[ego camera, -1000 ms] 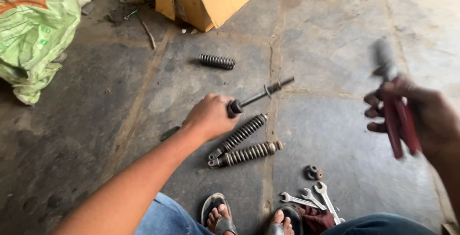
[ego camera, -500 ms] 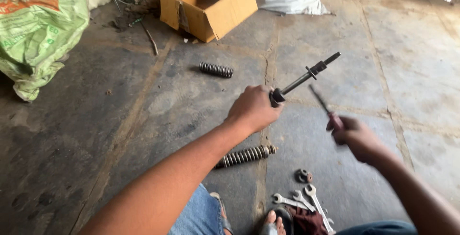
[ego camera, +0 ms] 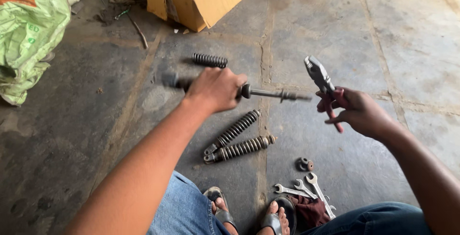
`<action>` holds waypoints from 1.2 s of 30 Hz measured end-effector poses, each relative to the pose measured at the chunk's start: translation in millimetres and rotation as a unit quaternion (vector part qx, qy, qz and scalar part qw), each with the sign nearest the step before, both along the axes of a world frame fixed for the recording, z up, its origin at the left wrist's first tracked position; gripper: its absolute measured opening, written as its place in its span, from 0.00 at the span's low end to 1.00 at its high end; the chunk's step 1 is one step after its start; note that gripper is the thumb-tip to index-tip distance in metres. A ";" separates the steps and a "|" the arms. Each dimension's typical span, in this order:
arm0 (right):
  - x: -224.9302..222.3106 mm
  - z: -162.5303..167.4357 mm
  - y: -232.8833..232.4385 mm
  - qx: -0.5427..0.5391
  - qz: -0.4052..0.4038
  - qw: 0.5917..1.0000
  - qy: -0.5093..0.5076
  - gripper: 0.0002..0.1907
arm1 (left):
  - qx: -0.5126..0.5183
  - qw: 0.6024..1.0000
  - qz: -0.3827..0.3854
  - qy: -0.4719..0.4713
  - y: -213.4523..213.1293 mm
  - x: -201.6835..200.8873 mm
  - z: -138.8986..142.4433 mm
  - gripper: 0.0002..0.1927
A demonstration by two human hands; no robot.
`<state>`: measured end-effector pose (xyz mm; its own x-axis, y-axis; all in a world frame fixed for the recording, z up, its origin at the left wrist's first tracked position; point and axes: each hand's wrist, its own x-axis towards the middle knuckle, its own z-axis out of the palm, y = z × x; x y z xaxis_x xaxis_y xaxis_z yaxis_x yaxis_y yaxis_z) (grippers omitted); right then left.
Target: The person sits on the floor of a repair workshop and works on motorcycle shock absorbers. They use pliers and combination wrenches to loosen and remove nuts from the shock absorber shafts, separate the coil springs from the damper units, and handle the springs and mounting hardware.
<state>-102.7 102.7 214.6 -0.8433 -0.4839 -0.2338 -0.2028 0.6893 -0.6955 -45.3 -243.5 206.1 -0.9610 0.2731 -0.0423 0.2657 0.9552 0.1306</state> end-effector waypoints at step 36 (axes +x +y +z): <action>78.1 -39.6 -77.3 0.179 0.077 0.981 0.013 0.05 | 0.265 0.779 0.142 0.550 -28.0 -11.9 -22.9 0.46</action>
<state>-24.6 25.5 174.9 -0.7739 -0.4976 -0.3917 -0.3382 0.8477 -0.4087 -57.2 -271.5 183.2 -0.3612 -0.2576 0.8962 0.2840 0.8850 0.3689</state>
